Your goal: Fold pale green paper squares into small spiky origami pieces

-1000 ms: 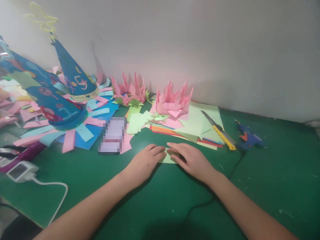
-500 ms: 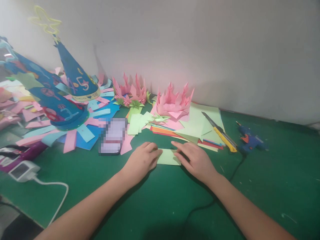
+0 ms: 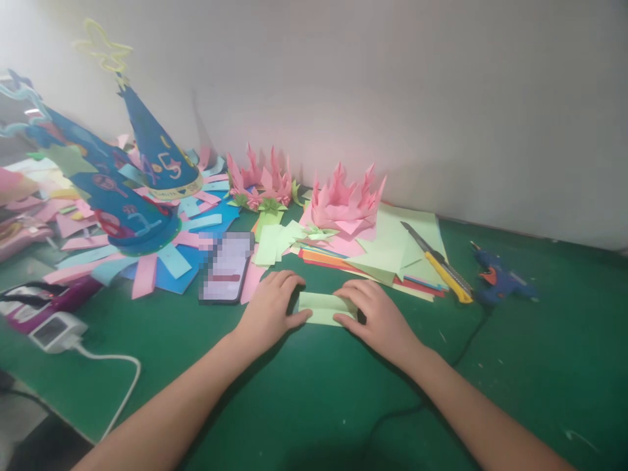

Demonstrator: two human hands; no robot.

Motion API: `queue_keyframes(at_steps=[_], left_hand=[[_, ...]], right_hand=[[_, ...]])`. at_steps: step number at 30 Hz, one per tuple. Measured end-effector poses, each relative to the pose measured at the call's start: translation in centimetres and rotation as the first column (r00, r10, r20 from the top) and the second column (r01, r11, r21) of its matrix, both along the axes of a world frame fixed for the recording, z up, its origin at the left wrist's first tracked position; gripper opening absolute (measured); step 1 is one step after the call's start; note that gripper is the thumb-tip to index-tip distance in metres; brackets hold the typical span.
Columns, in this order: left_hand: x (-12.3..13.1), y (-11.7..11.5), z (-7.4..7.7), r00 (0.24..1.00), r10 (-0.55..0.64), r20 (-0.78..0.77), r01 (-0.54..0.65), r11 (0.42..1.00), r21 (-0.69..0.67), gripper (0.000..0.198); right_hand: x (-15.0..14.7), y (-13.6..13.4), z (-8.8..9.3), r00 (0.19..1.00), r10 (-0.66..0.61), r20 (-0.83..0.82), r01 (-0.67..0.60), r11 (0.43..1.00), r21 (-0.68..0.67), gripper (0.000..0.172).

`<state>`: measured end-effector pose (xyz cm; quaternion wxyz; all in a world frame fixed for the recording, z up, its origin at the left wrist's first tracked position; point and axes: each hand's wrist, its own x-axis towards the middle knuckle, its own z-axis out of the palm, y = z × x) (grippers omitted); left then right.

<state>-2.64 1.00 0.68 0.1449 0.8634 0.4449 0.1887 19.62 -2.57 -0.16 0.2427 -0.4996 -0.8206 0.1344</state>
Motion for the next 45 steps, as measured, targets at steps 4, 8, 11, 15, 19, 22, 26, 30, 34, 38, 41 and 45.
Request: queue_keyframes(at_steps=[4,8,11,15,19,22,26,30,34,38,41,45], left_hand=[[0.6,-0.2,-0.4,0.976,-0.085,0.200,0.112,0.985,-0.130,0.003],[1.3,-0.9,-0.3,0.916,0.025,0.401,0.141,0.914,-0.380,0.010],[1.8,-1.1,-0.1,0.773,0.245,0.585,0.191,0.789,-0.583,0.006],[2.1,-0.9,0.0,0.643,0.413,0.645,0.255,0.679,-0.689,0.018],[2.0,-0.8,0.0,0.622,0.417,0.663,0.346,0.613,-0.710,0.025],[1.9,-1.0,-0.2,0.609,0.359,0.707,0.403,0.628,-0.666,0.031],[1.7,-1.3,-0.7,0.734,0.222,0.642,0.256,0.785,-0.564,0.022],[1.6,-1.3,-0.9,0.825,0.219,0.521,0.100,0.851,-0.516,0.016],[1.8,-1.2,-0.7,0.841,0.179,0.510,0.104,0.873,-0.477,0.013],[2.0,-1.3,-0.4,0.861,0.117,0.495,0.125,0.895,-0.429,0.010],[2.0,-1.5,-0.3,0.857,0.113,0.502,0.131,0.896,-0.425,0.010],[2.1,-1.7,-0.2,0.864,0.121,0.489,0.127,0.887,-0.444,0.008]], right_hand=[[-0.6,0.0,0.1,0.995,0.022,-0.094,-0.029,0.997,-0.070,0.005],[-0.7,-0.2,0.2,0.990,-0.001,-0.142,-0.010,0.997,-0.076,0.010],[-0.8,-0.5,0.3,0.985,-0.028,-0.168,0.013,0.996,-0.088,0.008],[-1.0,-0.8,0.5,0.980,0.012,-0.199,-0.022,0.999,-0.046,0.035],[-1.0,-0.8,0.2,0.973,-0.004,-0.233,0.016,0.999,0.051,0.018],[-1.0,-0.8,0.0,0.968,-0.051,-0.248,0.066,0.997,0.049,0.010],[-1.2,-0.8,-0.1,0.960,-0.044,-0.276,0.047,0.999,0.007,0.009],[-1.3,-0.8,-0.1,0.955,-0.061,-0.289,0.058,0.998,-0.019,0.014],[-1.5,-0.7,0.2,0.966,-0.051,-0.254,0.038,0.998,-0.055,0.013],[-1.7,-0.8,0.4,0.957,-0.061,-0.285,0.048,0.997,-0.053,0.012],[-1.8,-0.9,0.5,0.956,-0.053,-0.290,0.039,0.998,-0.053,0.012],[-1.9,-1.0,0.5,0.955,-0.030,-0.296,0.012,0.998,-0.064,0.011]])
